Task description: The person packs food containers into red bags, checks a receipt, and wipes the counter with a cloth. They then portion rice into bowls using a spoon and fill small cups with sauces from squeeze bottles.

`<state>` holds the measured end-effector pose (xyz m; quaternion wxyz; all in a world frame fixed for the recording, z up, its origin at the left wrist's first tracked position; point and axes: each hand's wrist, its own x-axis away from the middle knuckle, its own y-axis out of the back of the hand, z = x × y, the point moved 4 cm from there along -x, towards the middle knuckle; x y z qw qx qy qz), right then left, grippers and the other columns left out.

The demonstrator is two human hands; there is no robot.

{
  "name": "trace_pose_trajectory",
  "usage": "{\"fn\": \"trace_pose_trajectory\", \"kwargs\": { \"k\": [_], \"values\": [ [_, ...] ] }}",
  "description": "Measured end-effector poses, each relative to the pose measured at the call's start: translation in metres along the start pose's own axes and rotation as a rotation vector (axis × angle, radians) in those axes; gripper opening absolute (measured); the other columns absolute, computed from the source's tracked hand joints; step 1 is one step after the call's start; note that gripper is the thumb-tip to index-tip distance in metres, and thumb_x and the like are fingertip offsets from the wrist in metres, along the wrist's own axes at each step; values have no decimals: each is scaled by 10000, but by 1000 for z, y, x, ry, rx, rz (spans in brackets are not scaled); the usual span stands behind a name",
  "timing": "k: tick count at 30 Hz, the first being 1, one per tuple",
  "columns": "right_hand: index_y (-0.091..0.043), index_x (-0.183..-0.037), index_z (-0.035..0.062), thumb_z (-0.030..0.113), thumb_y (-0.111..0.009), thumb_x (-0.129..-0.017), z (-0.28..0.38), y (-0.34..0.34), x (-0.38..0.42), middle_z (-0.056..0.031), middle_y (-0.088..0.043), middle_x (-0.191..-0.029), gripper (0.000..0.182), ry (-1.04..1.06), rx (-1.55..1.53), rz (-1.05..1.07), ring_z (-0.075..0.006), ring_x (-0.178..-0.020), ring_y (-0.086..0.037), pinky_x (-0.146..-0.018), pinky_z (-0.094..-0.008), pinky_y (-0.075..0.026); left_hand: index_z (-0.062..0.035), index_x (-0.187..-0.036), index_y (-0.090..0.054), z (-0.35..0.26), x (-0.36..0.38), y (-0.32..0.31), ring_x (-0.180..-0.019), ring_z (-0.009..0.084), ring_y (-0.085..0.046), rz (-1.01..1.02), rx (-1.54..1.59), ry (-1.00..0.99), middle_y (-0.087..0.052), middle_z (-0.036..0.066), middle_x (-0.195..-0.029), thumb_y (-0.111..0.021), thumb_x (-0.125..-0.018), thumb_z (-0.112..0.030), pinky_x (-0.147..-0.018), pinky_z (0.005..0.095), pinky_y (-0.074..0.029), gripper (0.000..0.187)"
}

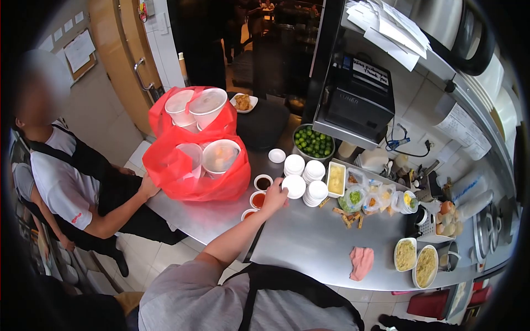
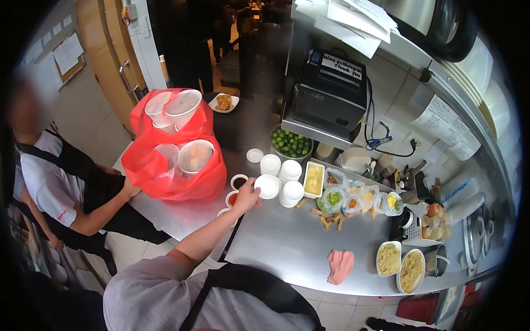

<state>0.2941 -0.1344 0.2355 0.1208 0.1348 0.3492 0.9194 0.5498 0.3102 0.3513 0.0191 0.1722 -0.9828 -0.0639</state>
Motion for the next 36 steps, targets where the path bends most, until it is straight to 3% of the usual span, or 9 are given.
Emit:
{"fn": "trace_pose_trajectory", "kwargs": {
  "k": [13, 14, 16, 18, 20, 23, 29, 31, 36],
  "values": [
    [-544, -850, -44, 196, -469, -868, -66, -2, 44, -80, -580, -824, 251, 95, -153, -109, -163, -772, -522, -697, -296, -411, 8, -1010, -400, 26, -36, -17, -445, 214, -588, 38, -152, 129, -568, 139, -585, -511, -757, -42, -388, 316, -475, 281],
    [-533, -846, -56, 169, -434, -888, -1, 13, 30, -69, -563, -810, 249, -202, -567, -144, -150, -770, -502, -708, -260, -400, 1, -992, -400, 35, -41, -16, -438, 212, -583, 16, -155, 101, -573, 148, -612, -517, -752, -26, -376, 323, -464, 269],
    [-550, -899, -49, 153, -441, -890, 82, 29, 11, -125, -554, -813, 230, 119, -267, -251, -175, -771, -506, -723, -283, -403, 1, -985, -408, 41, -48, -15, -430, 208, -575, 32, -173, 42, -577, 157, -637, -519, -751, -19, -363, 322, -451, 259],
    [-522, -1071, -30, 86, -498, -837, 116, 22, -15, -199, -534, -1023, 262, 506, 54, -332, -338, -960, -496, -862, -375, -368, 10, -983, -421, 41, -51, -18, -409, 195, -553, 77, -126, 16, -578, 147, -639, -518, -747, -5, -362, 313, -442, 256],
    [-465, -1175, -4, 88, -508, -816, 135, 19, -45, -226, -433, -1212, 373, 609, 164, -385, -384, -1123, -405, -916, -421, -327, 28, -990, -451, 40, -51, -20, -429, 173, -551, 112, -154, -17, -575, 123, -637, -512, -753, 2, -371, 293, -445, 246],
    [-417, -1247, 84, 221, -468, -855, 117, 6, -84, -181, -381, -1292, 419, 385, 606, -543, -366, -1177, -357, -951, -491, -273, 38, -994, -487, 36, -46, -22, -482, 143, -560, 166, -109, 11, -571, 101, -643, -516, -784, -34, -389, 258, -450, 224],
    [-549, -1125, 112, 215, -505, -828, 106, 33, -112, -114, -457, -1244, 317, 248, 486, -144, -329, -1155, -399, -945, -473, -298, -12, -964, -529, 12, -33, -13, -555, 104, -560, 229, -114, -12, -587, 58, -730, -527, -850, -161, -472, 203, -444, 188],
    [-523, -1149, 116, 178, -535, -795, 105, 28, -114, -105, -451, -1245, 359, 765, 443, -276, -316, -1149, -404, -933, -451, -312, -15, -949, -539, 2, -20, -11, -566, 92, -547, 220, -74, -37, -583, 45, -727, -517, -859, -163, -487, 194, -431, 174],
    [-451, -1182, 138, 148, -514, -778, 84, 26, -200, -120, -429, -1212, 408, 661, 563, -470, -347, -1070, -433, -886, -473, -339, -24, -909, -558, -6, 41, -48, -561, 81, -533, 255, -9, -60, -579, 38, -715, -525, -857, -147, -477, 193, -411, 138]
  ]
}}
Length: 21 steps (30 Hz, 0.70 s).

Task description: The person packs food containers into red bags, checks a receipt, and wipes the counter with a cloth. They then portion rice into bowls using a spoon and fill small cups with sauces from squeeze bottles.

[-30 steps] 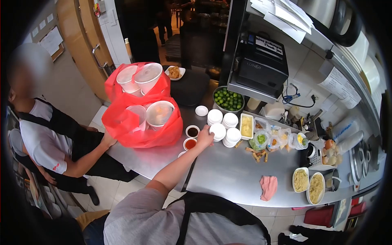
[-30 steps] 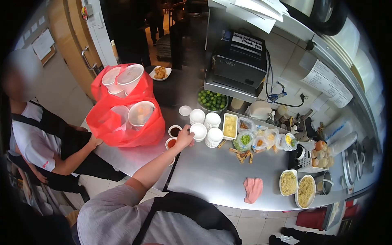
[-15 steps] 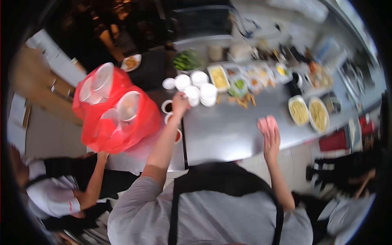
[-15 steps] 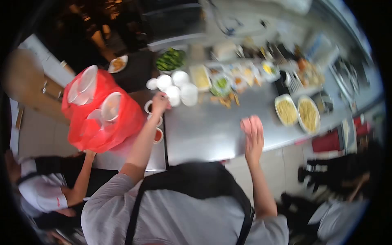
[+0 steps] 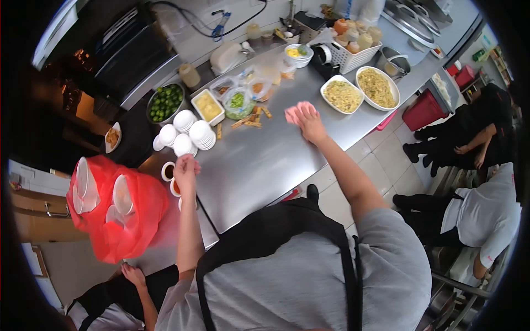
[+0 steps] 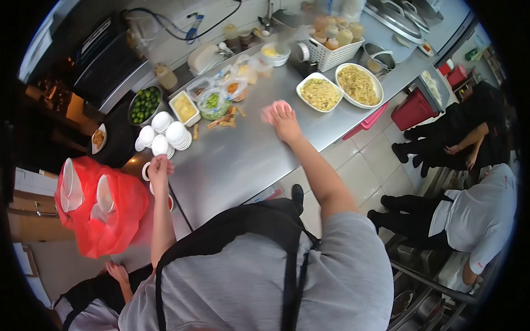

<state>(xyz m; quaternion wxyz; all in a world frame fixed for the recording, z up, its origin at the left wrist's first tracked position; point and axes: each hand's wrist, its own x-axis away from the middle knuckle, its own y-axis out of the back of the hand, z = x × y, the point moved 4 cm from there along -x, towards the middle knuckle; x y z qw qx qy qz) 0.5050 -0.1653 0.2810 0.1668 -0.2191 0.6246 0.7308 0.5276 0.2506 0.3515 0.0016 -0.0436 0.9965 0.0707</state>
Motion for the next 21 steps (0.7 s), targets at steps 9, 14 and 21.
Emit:
{"fn": "trace_pose_trajectory", "kwargs": {
  "k": [9, 14, 21],
  "values": [
    [-473, -1158, 115, 56, -494, -774, -13, -14, 20, -46, -459, -1195, 389, 443, -359, 12, -221, -1165, -392, -964, -366, -311, -24, -906, -571, -12, 40, -214, -574, 84, -548, 273, -31, 77, -587, 36, -728, -537, -847, -127, -490, 198, -433, 124],
    [-410, -1273, 161, -50, -447, -704, -153, 73, 132, -16, -338, -1356, 608, 413, -681, 320, -221, -1269, -288, -1068, -377, -187, -29, -904, -573, -16, 29, -318, -576, 89, -556, 311, -44, 124, -591, 38, -732, -539, -846, -138, -487, 198, -431, 128],
    [-547, -1020, -13, 85, -453, -865, -451, 130, 182, -71, -600, -879, 206, -765, -1087, -249, -137, -767, -565, -675, -258, -445, -33, -1006, -569, -2, -2, -407, -618, 121, -575, 351, -77, 216, -600, 67, -822, -509, -867, -218, -554, 243, -488, 238]
  ]
}}
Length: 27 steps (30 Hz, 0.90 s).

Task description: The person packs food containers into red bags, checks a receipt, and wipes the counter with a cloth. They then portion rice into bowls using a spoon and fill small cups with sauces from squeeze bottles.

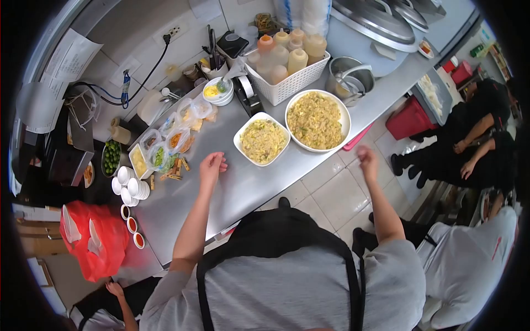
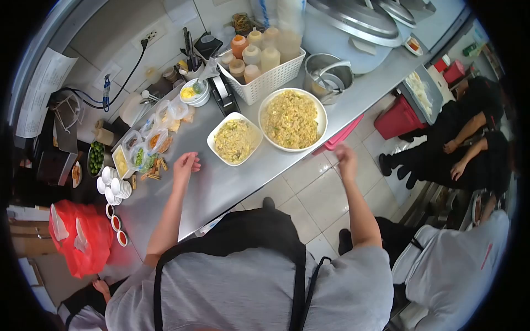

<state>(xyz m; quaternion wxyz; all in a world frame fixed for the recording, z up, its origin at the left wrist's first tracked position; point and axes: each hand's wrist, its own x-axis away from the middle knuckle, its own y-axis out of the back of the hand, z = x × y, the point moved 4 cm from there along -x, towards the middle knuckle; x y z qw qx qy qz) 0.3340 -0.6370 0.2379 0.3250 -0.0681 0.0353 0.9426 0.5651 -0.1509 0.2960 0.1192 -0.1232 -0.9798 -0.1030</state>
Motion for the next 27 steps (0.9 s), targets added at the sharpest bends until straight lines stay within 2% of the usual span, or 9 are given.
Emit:
{"fn": "trace_pose_trajectory", "kwargs": {
  "k": [1, 2, 4, 6, 10, 13, 15, 21, 27],
  "values": [
    [-537, -1038, -20, 62, -466, -851, -38, 36, -30, -77, -596, -889, 216, 66, -338, -109, -138, -751, -564, -684, -244, -438, -41, -1078, -553, -2, -9, -9, -644, 138, -581, 33, -11, 25, -602, 81, -878, -489, -879, -265, -581, 264, -505, 306],
    [-537, -1038, -20, 62, -466, -851, -22, 30, -48, -77, -596, -889, 216, 60, -346, -85, -138, -751, -564, -684, -244, -438, -41, -1078, -553, -4, -18, -16, -644, 138, -581, 7, -9, 30, -602, 81, -878, -489, -879, -265, -581, 264, -505, 306],
    [-532, -1078, -14, 216, -506, -876, 26, 8, -76, -78, -585, -941, 307, -329, -69, -167, -126, -783, -552, -680, -230, -438, -68, -1214, -463, -6, -38, -38, -724, 174, -594, 89, -46, 108, -581, 98, -995, -422, -899, -342, -623, 301, -520, 420],
    [-520, -1110, -9, 270, -505, -877, 12, -21, -103, -63, -578, -969, 364, -327, -39, -7, -106, -792, -542, -681, -224, -433, -109, -1276, -398, -9, -52, -52, -790, 197, -600, 301, 60, 260, -565, 96, -1055, -394, -901, -370, -651, 327, -524, 457],
    [-469, -1201, -2, 447, -464, -867, 17, -62, -131, -18, -548, -1060, 560, -240, 3, 269, -100, -923, -520, -765, -209, -411, -88, -1152, -500, -12, -66, -58, -856, 227, -607, 364, 22, 231, -587, 94, -1004, -505, -743, -22, -659, 376, -541, 414],
    [-420, -1210, -43, 45, -519, -766, 19, -56, -131, -60, -525, -1089, 463, -202, 181, 347, -144, -959, -518, -774, -239, -420, -78, -1224, -458, -13, -51, -50, -938, 206, -579, 322, -6, 239, -560, 88, -1089, -489, -721, 6, -720, 357, -530, 510],
    [-413, -1186, -49, -60, -449, -654, 19, -56, -126, -74, -534, -1060, 534, -217, 288, 362, -153, -933, -526, -768, -258, -428, -74, -1194, -472, 5, -45, -45, -901, 234, -598, 305, 71, 202, -565, 111, -1054, -481, -718, 31, -672, 381, -546, 487],
    [-429, -1168, 9, -66, -453, -651, 27, -85, -70, -86, -539, -1029, 523, -200, 241, 353, -166, -940, -536, -778, -266, -435, -66, -1299, -327, 20, 39, 11, -968, 239, -575, 201, 490, 212, -507, 138, -1147, -439, -720, 42, -731, 373, -533, 600],
    [-367, -1204, 20, -81, -448, -649, 22, -162, -15, -110, -526, -1046, 569, -319, 127, 401, -199, -944, -541, -776, -299, -458, -62, -1311, -309, 46, 112, 82, -958, 243, -580, -42, 552, 264, -521, 149, -1125, -431, -721, 49, -733, 353, -535, 613]
  ]
}}
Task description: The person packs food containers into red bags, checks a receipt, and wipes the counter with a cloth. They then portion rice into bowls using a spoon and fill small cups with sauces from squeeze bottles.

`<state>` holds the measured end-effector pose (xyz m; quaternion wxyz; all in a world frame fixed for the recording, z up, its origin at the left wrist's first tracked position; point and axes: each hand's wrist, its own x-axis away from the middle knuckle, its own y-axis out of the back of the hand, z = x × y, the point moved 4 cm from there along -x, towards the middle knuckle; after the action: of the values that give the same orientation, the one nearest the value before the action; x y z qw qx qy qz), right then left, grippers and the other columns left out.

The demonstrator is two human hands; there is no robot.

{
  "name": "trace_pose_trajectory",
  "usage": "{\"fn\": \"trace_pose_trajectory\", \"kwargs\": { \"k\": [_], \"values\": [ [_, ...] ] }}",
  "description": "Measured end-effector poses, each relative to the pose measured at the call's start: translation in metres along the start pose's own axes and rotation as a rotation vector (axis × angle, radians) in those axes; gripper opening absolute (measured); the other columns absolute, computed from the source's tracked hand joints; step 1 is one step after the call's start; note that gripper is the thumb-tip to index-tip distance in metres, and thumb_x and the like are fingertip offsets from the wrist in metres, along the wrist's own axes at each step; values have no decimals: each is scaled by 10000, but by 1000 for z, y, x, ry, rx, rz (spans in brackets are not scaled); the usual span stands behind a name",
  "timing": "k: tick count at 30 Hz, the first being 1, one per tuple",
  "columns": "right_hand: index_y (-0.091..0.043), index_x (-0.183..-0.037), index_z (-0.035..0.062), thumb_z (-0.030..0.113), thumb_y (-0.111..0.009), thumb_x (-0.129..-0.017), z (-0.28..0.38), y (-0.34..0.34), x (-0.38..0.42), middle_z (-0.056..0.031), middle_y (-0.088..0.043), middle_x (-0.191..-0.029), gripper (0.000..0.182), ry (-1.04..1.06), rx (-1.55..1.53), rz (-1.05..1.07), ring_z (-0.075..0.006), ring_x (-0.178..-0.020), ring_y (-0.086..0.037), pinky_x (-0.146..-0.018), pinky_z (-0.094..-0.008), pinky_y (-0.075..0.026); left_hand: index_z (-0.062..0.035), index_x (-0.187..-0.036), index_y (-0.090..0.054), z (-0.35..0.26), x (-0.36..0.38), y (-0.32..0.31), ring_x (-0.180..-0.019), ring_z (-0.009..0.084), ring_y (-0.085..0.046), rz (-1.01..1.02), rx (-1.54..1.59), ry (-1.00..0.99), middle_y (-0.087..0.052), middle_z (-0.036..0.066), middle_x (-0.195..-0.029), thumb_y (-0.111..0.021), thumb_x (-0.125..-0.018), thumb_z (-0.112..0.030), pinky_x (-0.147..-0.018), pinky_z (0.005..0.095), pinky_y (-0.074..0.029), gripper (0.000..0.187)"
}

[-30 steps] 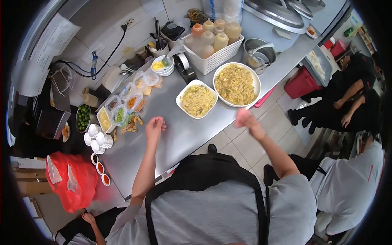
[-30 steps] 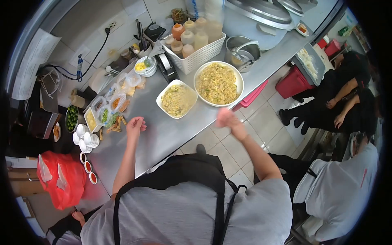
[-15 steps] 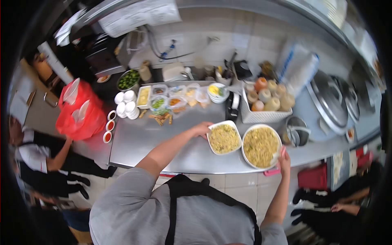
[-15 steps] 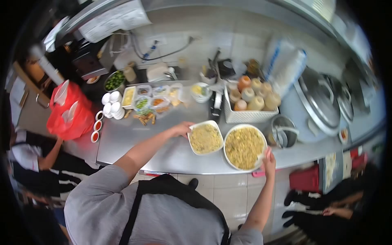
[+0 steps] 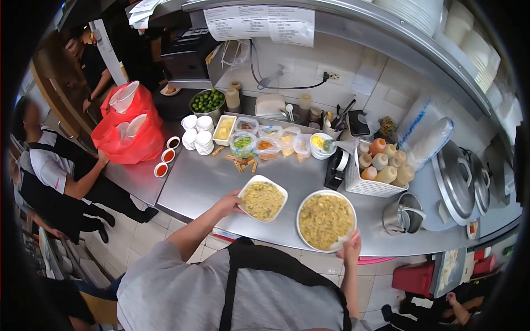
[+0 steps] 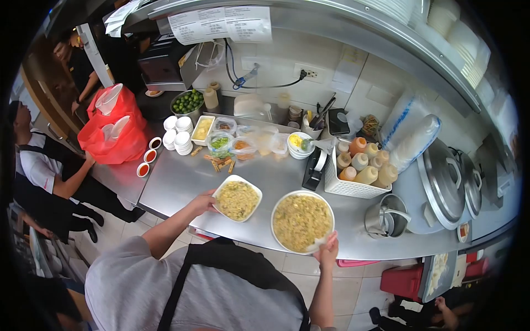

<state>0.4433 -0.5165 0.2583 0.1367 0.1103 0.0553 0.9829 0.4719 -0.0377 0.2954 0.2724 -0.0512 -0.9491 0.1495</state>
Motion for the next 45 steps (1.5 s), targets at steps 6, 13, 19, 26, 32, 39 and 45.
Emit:
{"fn": "trace_pose_trajectory", "kwargs": {
  "k": [6, 13, 19, 26, 32, 39, 45],
  "values": [
    [-459, -1071, -46, 31, -564, -663, 29, -116, -15, -115, -556, -972, 428, 102, -128, 43, -190, -851, -566, -734, -302, -467, 14, -1271, -332, -21, 55, 43, -851, 266, -617, -219, 85, -111, -547, 181, -1067, -396, -718, 65, -665, 333, -556, 559],
    [-518, -959, 4, 173, -567, -797, 88, -132, -5, -138, -602, -937, 240, 135, -7, 105, -180, -715, -596, -610, -305, -498, 5, -1253, -331, -66, 78, 7, -904, 272, -599, -201, -1, -228, -534, 175, -1080, -414, -717, 65, -695, 368, -547, 546],
    [-365, -1245, 86, 309, -447, -886, 152, -233, 35, -74, -449, -1221, 431, -107, -1096, 772, -196, -1072, -478, -892, -329, -420, -41, -1136, -392, -67, 60, -63, -879, 258, -600, 103, 46, -142, -533, 146, -1023, -439, -719, 52, -657, 389, -553, 430],
    [-419, -1218, 111, 375, -340, -888, 132, -287, 78, -143, -502, -1172, 430, 148, -805, 547, -288, -1048, -512, -852, -399, -459, -48, -1135, -385, -74, 36, -70, -827, 270, -610, 178, 174, -165, -545, 159, -991, -438, -724, 55, -654, 402, -555, 427],
    [-415, -1193, -25, 281, -428, -897, 134, -204, 74, -120, -507, -1165, 426, -242, -872, 483, -220, -1033, -517, -920, -302, -393, -43, -1161, -373, -77, 48, -29, -853, 292, -610, 10, -19, -210, -546, 181, -1010, -429, -724, 52, -655, 394, -556, 451],
    [-466, -1191, 79, 403, -389, -899, 18, -3, -38, -80, -503, -1129, 442, 414, 315, -365, -199, -1022, -480, -826, -333, -396, -8, -1180, -329, -41, 79, 70, -806, 315, -617, -253, 50, -170, -540, 219, -1004, -408, -737, 58, -614, 361, -565, 455],
    [-431, -1179, 144, 355, -420, -860, 35, -35, -67, -119, -446, -1103, 382, 666, 1201, -652, -338, -1013, -416, -853, -470, -339, 21, -1180, -310, -11, 76, 133, -914, 335, -579, -492, 129, -176, -499, 222, -1079, -397, -730, 55, -671, 394, -559, 460]
  ]
}}
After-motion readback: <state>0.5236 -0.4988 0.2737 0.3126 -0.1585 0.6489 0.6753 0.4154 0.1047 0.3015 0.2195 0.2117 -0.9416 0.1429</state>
